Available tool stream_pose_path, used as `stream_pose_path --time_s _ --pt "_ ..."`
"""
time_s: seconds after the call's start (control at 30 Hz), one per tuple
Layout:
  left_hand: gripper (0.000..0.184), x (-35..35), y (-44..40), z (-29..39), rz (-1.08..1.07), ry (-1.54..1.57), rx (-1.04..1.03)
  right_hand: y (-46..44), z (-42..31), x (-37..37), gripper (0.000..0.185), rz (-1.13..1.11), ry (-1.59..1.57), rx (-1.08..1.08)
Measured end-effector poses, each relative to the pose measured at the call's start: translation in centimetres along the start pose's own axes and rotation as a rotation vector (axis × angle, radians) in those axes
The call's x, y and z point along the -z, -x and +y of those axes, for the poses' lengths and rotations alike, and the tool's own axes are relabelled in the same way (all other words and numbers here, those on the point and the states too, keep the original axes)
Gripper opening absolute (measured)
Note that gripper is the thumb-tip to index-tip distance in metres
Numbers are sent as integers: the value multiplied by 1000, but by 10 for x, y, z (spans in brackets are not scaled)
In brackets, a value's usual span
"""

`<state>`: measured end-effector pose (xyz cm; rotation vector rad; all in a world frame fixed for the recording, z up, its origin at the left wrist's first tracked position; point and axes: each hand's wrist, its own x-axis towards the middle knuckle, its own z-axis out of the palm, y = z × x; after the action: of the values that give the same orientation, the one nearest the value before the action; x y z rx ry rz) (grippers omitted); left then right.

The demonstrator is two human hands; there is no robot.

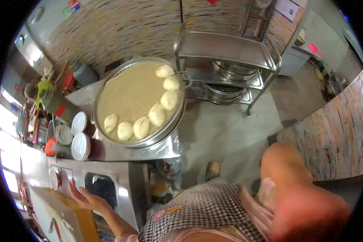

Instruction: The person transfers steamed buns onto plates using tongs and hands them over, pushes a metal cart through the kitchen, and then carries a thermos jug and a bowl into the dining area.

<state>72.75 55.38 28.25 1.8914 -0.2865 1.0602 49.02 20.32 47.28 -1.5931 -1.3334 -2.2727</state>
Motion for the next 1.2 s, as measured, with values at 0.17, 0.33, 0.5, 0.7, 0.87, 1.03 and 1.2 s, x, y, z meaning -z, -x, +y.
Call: stream_pose_path --time_s 0.17,0.33,0.5,0.7,0.87,1.03,1.2 --pt "36 -130 34 81 -148 255 90 18 46 94 39 -98 125 35" --pt "36 -252 61 152 -306 405 111 30 87 160 38 -210 252 90" --pt "33 -359 66 215 -538 500 46 38 111 201 37 -332 380 165" --pt "31 -536 43 227 -735 672 -41 63 158 226 35 -480 516 271" --pt "37 -733 7 176 -823 468 -3 99 213 231 34 -613 668 405" --pt "61 -909 -22 98 -871 -209 -123 171 275 249 40 -525 955 241" --pt "73 -1009 -25 40 -1277 -369 -72 297 335 322 43 -1018 1441 -810"
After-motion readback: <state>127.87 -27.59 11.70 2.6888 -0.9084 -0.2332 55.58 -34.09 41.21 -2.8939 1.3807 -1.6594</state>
